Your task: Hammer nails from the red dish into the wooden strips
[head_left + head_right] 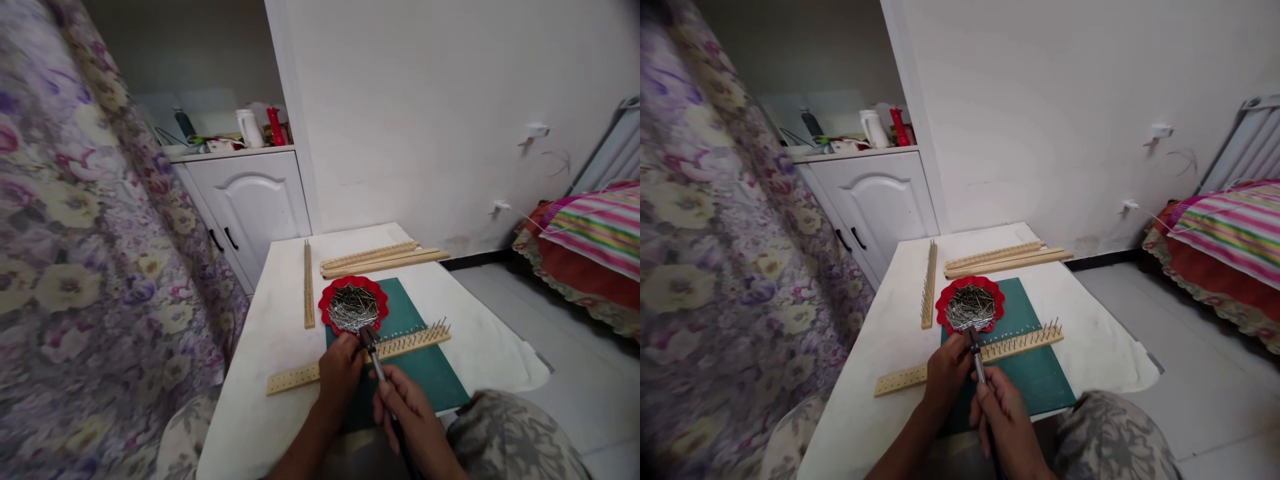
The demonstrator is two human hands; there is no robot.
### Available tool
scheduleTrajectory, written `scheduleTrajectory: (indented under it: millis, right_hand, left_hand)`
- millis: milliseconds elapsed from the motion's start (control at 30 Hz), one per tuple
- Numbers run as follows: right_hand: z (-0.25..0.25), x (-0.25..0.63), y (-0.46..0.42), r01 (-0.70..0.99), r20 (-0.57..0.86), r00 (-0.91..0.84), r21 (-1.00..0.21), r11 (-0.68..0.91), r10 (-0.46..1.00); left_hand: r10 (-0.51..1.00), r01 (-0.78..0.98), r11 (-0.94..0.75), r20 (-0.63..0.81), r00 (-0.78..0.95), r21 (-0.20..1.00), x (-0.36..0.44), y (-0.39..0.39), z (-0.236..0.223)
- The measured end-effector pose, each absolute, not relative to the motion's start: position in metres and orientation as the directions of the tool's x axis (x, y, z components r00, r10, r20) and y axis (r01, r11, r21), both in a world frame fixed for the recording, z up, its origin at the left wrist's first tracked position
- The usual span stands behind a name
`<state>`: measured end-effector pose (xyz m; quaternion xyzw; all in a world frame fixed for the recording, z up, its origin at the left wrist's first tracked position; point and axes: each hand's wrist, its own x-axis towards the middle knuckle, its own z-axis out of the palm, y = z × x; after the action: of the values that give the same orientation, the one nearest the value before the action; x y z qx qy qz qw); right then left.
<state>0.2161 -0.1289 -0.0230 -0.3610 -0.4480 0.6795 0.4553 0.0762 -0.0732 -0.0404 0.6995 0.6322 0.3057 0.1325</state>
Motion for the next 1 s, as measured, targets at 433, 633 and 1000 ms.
scheduleTrajectory:
  millis: [433, 633, 1000]
  right_hand:
    - [-0.0267, 0.2156, -0.1304, -0.247, -0.072, -0.356, -0.955, -0.168, 0.932]
    - [-0.0229, 0.2144, -0.131, -0.288, -0.081, -0.335, -0.94, -0.184, 0.939]
    - [-0.0201, 0.2164, -0.131, -0.287, -0.06, -0.322, -0.945, -0.158, 0.945]
  left_hand:
    - [0.967, 0.81, -0.172, 0.255, 0.029, 0.56, 0.0731, -0.0727, -0.0475]
    - [0.964, 0.82, -0.185, 0.262, 0.044, 0.541, 0.0734, -0.0725, -0.0471]
    - [0.966, 0.796, -0.182, 0.256, 0.035, 0.577, 0.0733, -0.0725, -0.0456]
